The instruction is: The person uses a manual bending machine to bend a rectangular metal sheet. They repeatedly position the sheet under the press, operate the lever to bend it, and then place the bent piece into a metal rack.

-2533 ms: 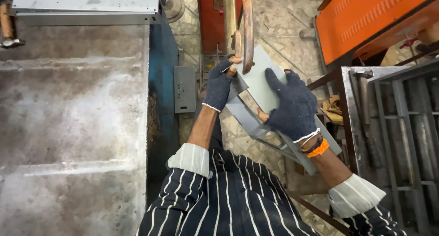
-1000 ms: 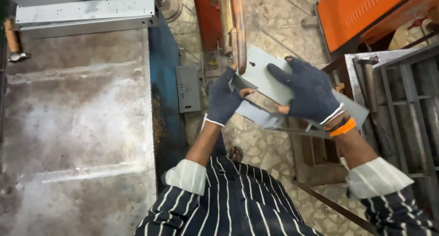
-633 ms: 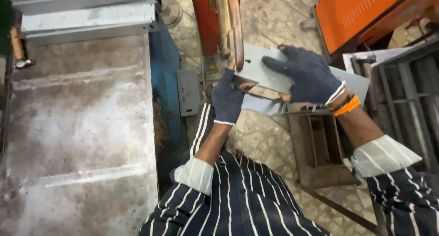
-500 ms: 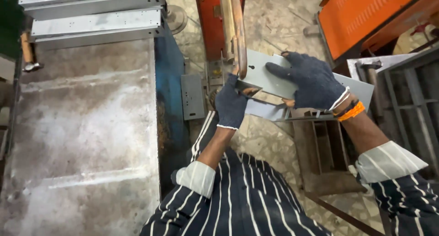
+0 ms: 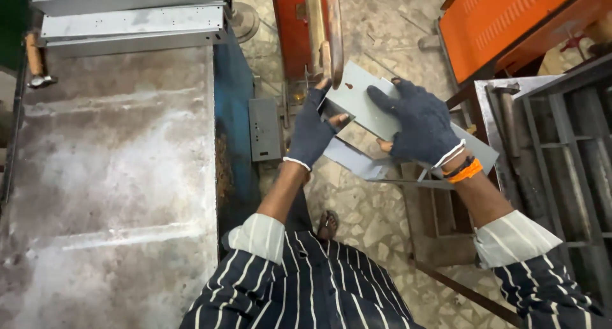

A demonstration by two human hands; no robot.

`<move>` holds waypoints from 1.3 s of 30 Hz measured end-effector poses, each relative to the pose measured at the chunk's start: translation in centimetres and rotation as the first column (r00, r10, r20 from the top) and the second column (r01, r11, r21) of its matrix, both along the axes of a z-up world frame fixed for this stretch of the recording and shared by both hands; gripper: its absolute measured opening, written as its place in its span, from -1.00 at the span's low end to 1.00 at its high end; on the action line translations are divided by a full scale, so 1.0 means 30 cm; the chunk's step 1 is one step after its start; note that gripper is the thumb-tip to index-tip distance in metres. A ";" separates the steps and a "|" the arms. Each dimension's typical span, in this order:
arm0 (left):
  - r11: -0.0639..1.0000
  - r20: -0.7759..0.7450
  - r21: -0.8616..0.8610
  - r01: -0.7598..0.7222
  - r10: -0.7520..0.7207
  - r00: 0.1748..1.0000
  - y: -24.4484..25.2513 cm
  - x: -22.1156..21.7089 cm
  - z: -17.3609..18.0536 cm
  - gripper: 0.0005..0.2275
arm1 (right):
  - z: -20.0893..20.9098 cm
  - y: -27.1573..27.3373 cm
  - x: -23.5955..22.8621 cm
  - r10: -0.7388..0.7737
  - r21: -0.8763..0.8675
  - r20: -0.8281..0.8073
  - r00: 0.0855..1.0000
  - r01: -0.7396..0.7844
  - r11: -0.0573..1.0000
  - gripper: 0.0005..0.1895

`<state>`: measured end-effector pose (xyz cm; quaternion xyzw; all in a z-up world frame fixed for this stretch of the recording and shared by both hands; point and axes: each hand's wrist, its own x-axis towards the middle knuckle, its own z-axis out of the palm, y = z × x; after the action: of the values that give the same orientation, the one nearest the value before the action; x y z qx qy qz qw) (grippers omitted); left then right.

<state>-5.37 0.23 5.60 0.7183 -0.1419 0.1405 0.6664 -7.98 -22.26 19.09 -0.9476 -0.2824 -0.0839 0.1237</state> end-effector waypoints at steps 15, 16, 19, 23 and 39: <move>0.990 -0.058 0.111 0.087 -0.081 0.995 0.069 0.022 0.030 -0.42 | -0.086 0.104 -0.110 -0.220 0.132 -0.022 0.975 0.221 0.966 0.11; 0.990 -0.066 0.115 0.087 -0.080 0.995 0.077 0.015 0.043 -0.42 | -0.087 0.109 -0.112 -0.219 0.135 -0.031 0.975 0.221 0.966 0.11; 0.977 -0.074 0.203 0.070 -0.056 0.996 0.080 -0.013 0.083 -0.43 | -0.075 0.101 -0.125 -0.235 0.146 -0.061 0.970 0.242 0.959 0.09; 0.968 -0.088 0.234 0.091 -0.072 0.994 0.061 -0.018 0.118 -0.40 | -0.028 0.075 -0.085 -0.193 0.127 -0.116 0.974 0.207 0.970 0.04; 0.945 0.212 0.098 -0.311 0.286 0.935 -0.038 -0.004 0.044 -0.46 | 0.023 -0.046 0.114 0.144 0.050 0.007 0.990 -0.144 0.988 -0.02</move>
<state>-5.50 -0.91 6.91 0.7561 -0.1042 0.3003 0.5721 -4.57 -23.62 19.79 -0.9212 -0.3481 -0.0834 0.1526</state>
